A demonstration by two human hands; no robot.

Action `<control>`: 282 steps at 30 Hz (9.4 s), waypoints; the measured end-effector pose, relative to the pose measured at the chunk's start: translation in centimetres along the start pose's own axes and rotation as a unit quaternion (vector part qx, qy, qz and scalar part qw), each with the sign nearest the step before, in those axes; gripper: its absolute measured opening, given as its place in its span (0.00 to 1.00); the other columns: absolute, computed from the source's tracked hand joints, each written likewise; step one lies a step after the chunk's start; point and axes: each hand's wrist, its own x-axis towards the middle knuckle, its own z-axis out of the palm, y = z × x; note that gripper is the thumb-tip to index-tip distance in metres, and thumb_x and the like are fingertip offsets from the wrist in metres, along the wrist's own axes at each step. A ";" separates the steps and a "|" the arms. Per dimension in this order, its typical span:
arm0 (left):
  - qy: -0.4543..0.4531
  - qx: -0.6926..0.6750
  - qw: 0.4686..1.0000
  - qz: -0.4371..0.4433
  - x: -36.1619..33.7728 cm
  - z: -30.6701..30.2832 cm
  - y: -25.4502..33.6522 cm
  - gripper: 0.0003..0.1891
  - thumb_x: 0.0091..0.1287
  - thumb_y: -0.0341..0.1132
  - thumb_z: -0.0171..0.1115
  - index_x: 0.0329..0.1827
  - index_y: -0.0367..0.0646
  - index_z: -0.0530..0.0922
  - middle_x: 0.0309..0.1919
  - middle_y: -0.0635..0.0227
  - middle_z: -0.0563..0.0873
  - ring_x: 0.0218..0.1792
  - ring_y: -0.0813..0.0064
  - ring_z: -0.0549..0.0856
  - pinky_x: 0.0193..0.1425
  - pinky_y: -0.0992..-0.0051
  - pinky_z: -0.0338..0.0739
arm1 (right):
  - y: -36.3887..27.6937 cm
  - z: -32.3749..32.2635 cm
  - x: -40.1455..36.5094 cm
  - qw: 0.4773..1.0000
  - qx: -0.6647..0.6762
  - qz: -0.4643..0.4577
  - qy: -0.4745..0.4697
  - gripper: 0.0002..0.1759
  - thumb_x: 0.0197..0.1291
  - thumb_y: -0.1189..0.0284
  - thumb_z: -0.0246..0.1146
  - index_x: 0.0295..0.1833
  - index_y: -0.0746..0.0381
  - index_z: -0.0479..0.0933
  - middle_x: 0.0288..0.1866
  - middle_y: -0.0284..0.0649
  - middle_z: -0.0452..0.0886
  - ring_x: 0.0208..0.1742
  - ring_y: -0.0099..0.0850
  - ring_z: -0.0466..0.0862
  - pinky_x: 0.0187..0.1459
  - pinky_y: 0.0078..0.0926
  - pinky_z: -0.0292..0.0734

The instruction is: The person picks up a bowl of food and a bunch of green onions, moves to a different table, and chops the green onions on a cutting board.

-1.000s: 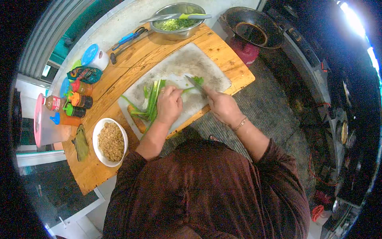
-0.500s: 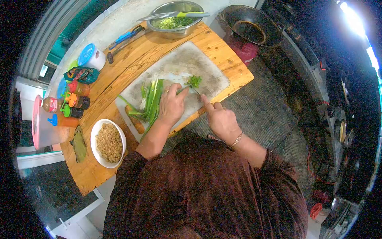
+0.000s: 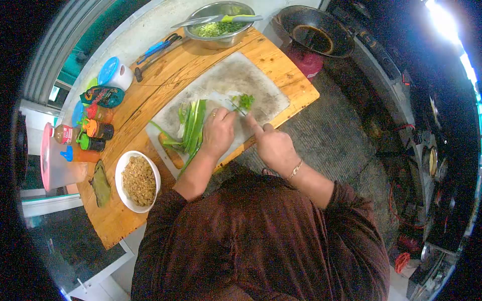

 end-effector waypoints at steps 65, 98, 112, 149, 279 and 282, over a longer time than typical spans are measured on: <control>0.026 0.028 0.999 -0.028 -0.3 -0.8 0.4 0.10 0.56 0.24 0.64 0.40 0.40 0.86 0.39 0.55 0.82 0.43 0.52 0.82 0.50 0.58 0.77 | -0.6 1.1 4.1 0.997 0.060 -0.017 -0.044 0.36 0.65 0.73 0.55 0.81 0.51 0.61 0.43 0.53 0.85 0.38 0.51 0.88 0.41 0.49 0.83; 0.029 -0.111 0.989 -0.099 -0.7 -0.4 0.7 0.06 0.58 0.22 0.63 0.38 0.33 0.83 0.36 0.50 0.85 0.41 0.48 0.85 0.50 0.56 0.80 | -0.5 0.0 -1.4 1.000 0.013 -0.008 0.027 0.36 0.66 0.74 0.57 0.80 0.49 0.63 0.37 0.48 0.82 0.29 0.50 0.85 0.34 0.46 0.83; 0.032 -0.096 0.991 -0.090 -0.8 -0.1 0.6 0.07 0.57 0.22 0.64 0.38 0.35 0.84 0.36 0.53 0.84 0.39 0.50 0.85 0.45 0.58 0.80 | -0.8 1.6 0.6 0.999 -0.008 -0.037 0.017 0.40 0.61 0.75 0.57 0.81 0.51 0.61 0.39 0.49 0.84 0.36 0.49 0.87 0.39 0.46 0.84; 0.060 -0.045 0.992 -0.100 0.6 1.5 1.5 0.06 0.60 0.24 0.65 0.40 0.35 0.84 0.38 0.54 0.83 0.43 0.49 0.84 0.49 0.57 0.80 | 4.8 -2.0 1.9 0.991 0.057 -0.084 -0.089 0.34 0.66 0.74 0.56 0.79 0.53 0.64 0.45 0.54 0.84 0.41 0.54 0.86 0.44 0.49 0.83; 0.101 -0.025 0.983 -0.149 -2.2 0.0 2.0 0.06 0.56 0.19 0.63 0.34 0.35 0.84 0.36 0.55 0.85 0.41 0.51 0.84 0.49 0.58 0.79 | 3.8 -0.8 1.5 0.981 0.020 -0.188 -0.053 0.36 0.64 0.76 0.55 0.79 0.50 0.65 0.40 0.52 0.84 0.34 0.51 0.87 0.37 0.49 0.83; 0.108 -0.028 0.983 -0.143 -2.1 0.1 2.3 0.04 0.57 0.20 0.64 0.33 0.36 0.84 0.34 0.55 0.86 0.40 0.51 0.85 0.48 0.58 0.80 | 2.3 0.2 2.6 0.981 0.008 -0.185 -0.062 0.37 0.64 0.77 0.55 0.80 0.50 0.64 0.41 0.53 0.84 0.36 0.50 0.87 0.38 0.48 0.83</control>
